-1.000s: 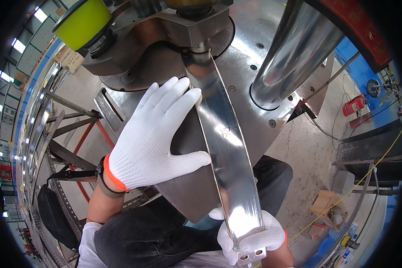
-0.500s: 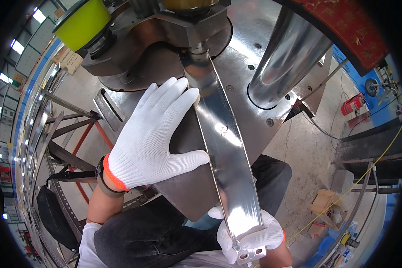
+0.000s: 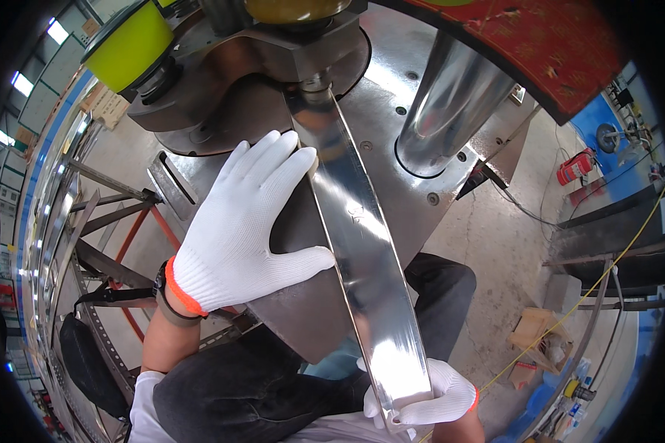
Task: The person places a flat metal bar into a rolling machine and repeatedly feeds it through to bend the bar into a curved shape. The person repositions and flips the bar multiple times to achieve the desired curvature.
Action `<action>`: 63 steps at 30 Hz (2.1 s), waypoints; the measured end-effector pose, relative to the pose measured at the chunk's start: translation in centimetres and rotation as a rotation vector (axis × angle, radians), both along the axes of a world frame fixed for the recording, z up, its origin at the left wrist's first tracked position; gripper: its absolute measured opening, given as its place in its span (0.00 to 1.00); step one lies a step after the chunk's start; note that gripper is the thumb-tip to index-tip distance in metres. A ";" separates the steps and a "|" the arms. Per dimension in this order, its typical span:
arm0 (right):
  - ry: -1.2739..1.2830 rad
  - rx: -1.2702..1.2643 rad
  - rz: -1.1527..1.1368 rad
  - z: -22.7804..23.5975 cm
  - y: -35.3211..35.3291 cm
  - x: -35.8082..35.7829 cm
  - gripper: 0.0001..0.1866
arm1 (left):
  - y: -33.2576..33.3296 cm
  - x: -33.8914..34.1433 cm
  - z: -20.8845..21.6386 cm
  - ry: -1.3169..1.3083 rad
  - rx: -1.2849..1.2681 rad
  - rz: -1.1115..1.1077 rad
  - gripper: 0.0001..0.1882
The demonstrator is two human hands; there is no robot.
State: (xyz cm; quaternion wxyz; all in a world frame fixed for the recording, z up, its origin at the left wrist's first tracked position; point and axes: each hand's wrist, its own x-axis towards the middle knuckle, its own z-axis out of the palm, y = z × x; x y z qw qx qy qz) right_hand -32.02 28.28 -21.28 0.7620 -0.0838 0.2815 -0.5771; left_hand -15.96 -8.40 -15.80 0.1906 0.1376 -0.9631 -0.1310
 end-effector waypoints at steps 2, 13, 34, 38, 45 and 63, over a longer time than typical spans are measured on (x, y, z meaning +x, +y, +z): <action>-0.064 0.005 0.027 0.1 0.0 0.0 0.52 | 0.0 0.1 0.1 -0.006 -0.009 -0.001 0.56; -0.518 -0.190 -0.065 0.1 -4.6 2.2 0.53 | 0.5 -0.2 0.4 -0.029 -0.021 0.008 0.54; 0.120 0.135 0.066 2.2 -1.0 6.7 0.35 | -0.1 0.3 0.0 0.083 0.031 -0.063 0.47; 0.136 0.000 -0.103 1.6 -2.3 9.6 0.25 | -0.3 0.3 -0.8 0.103 0.044 -0.126 0.46; 1.692 -0.333 -0.012 4.2 -7.3 5.9 0.11 | -0.4 1.4 -0.8 0.240 0.267 -0.040 0.31; 2.316 -0.894 0.186 6.6 -18.4 7.3 0.24 | -2.5 2.8 0.0 0.496 0.951 -0.059 0.23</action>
